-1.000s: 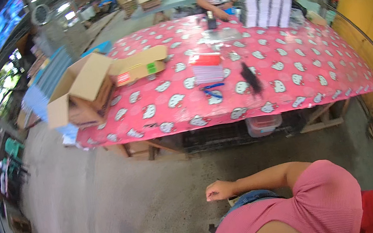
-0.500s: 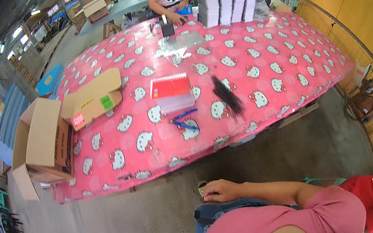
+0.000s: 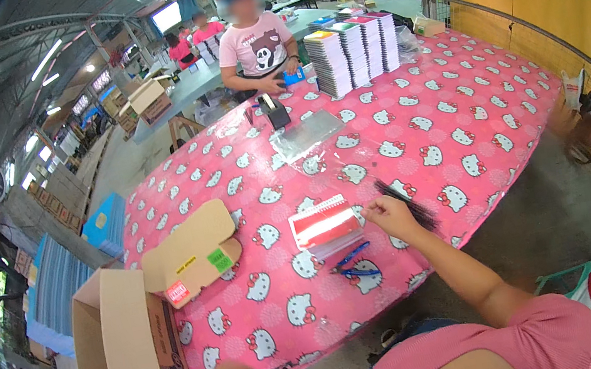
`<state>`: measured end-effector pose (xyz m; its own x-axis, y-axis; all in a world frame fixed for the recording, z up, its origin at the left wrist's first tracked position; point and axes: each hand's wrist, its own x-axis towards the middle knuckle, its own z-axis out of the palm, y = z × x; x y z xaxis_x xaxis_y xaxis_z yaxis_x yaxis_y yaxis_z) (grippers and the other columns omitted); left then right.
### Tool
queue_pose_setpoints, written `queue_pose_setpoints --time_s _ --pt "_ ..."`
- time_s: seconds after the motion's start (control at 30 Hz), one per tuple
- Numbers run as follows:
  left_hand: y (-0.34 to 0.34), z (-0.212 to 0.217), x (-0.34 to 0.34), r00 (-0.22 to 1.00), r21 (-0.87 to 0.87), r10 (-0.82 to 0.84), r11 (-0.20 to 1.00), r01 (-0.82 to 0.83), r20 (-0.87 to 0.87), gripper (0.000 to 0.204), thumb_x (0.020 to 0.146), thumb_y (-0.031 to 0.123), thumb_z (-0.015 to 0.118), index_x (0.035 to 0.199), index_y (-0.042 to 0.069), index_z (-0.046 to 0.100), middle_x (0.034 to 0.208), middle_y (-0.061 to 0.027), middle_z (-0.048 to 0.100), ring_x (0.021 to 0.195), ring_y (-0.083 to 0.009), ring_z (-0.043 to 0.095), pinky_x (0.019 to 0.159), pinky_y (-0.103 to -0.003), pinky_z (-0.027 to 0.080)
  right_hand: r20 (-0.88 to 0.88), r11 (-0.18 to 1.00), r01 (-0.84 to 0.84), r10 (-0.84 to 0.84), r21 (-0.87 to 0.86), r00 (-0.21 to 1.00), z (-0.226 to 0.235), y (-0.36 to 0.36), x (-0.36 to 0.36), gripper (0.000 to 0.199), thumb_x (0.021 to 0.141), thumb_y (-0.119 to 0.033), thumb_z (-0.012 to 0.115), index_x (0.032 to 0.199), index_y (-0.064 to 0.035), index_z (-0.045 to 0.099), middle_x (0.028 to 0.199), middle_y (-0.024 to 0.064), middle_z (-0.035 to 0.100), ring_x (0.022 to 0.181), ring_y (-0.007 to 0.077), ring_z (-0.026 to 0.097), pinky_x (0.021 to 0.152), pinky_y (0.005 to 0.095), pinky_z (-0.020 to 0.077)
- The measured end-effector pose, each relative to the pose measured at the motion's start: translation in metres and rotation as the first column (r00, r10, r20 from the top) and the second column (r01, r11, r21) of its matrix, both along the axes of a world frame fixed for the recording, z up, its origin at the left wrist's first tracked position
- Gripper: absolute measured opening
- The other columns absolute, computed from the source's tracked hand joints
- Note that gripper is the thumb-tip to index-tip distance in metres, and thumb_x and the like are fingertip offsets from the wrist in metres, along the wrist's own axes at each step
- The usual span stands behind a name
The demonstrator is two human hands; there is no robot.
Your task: The person retrieves red spiral-bound notebooks from a cardboard box and places them on a table. They then use a handheld stapler to attach a small white label to the spine of each notebook. The person repeats this process for several notebooks, stacking the finished items on the table.
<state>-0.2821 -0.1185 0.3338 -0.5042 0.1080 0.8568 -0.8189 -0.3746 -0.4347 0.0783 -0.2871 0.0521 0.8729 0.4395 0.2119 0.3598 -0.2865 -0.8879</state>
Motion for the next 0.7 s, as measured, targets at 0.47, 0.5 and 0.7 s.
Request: queue_pose_setpoints --time_s 0.47,0.5,0.7 --pt "0.022 -0.21 0.235 0.147 -0.546 -0.582 0.604 -0.581 -0.8 0.062 0.085 0.003 0.058 0.139 0.009 0.029 0.137 -0.0152 0.036 0.119 -0.0255 0.043 0.098 -0.038 0.036 -0.108 0.998 -0.039 0.044 0.05 0.993 0.009 0.038 0.054 0.031 0.074 -0.011 0.074 0.095 -0.0033 0.053 0.093 0.0094 0.062 0.079 0.0216 0.062 0.07 0.0316 0.0497" --pt "0.016 -0.21 0.241 0.133 -0.457 -0.481 0.656 -0.601 -0.867 0.063 0.085 0.003 0.057 0.14 0.008 0.027 0.138 -0.0174 0.033 0.122 -0.0284 0.041 0.101 -0.04 0.035 -0.154 0.966 -0.11 0.149 0.233 0.977 0.008 0.042 0.052 0.029 0.074 -0.004 0.073 0.094 -0.0041 0.052 0.091 0.0073 0.061 0.08 0.0195 0.062 0.07 0.0304 0.0496" --pt "0.011 -0.227 0.258 -0.147 0.076 -0.017 0.795 -0.602 -0.989 0.058 0.081 0.005 0.06 0.135 0.011 0.042 0.138 -0.0252 0.026 0.128 -0.0382 0.03 0.106 -0.043 0.027 0.026 0.842 -0.367 0.389 0.396 0.921 0.026 0.08 0.022 0.028 0.076 0.004 0.069 0.091 -0.0065 0.047 0.086 0.0008 0.053 0.083 0.0099 0.052 0.076 0.0256 0.0456"
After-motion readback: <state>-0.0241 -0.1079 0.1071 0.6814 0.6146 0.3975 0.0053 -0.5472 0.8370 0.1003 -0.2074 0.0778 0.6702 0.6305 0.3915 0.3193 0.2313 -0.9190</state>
